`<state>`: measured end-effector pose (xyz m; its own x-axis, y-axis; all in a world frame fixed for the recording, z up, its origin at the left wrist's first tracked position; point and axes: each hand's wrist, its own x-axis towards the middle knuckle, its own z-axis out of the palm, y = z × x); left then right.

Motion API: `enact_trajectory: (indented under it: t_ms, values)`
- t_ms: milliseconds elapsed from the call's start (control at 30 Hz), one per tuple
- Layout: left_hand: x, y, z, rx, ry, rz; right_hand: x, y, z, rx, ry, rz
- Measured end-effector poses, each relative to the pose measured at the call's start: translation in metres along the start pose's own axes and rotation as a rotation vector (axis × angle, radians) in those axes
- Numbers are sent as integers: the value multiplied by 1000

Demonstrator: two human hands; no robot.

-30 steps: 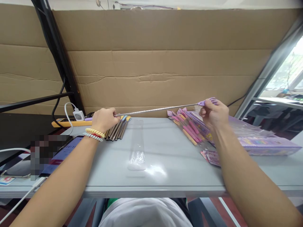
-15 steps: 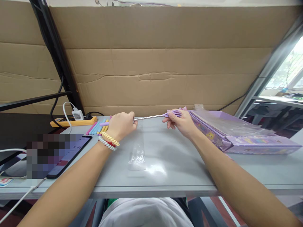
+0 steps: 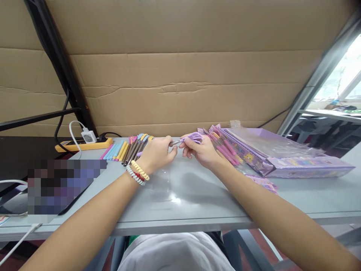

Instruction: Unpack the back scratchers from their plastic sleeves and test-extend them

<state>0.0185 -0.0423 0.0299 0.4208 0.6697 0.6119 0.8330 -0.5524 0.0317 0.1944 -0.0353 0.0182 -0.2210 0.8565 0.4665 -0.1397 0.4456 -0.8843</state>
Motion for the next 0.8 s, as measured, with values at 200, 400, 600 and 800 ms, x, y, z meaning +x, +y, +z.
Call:
enact_trajectory:
  t_ms: [200, 400, 600, 800]
  values:
    - [1, -4, 5, -143, -50, 139, 3, 3, 1, -27, 60, -24]
    - [8, -23, -4, 31, -133, 39, 10, -22, -25, 46, 355, -79]
    - [11, -71, -13, 272, -143, -89, 16, -63, -77, 231, 782, -175]
    - [5, -116, -19, 405, -163, -236, 5, -96, -118, 396, 1144, -182]
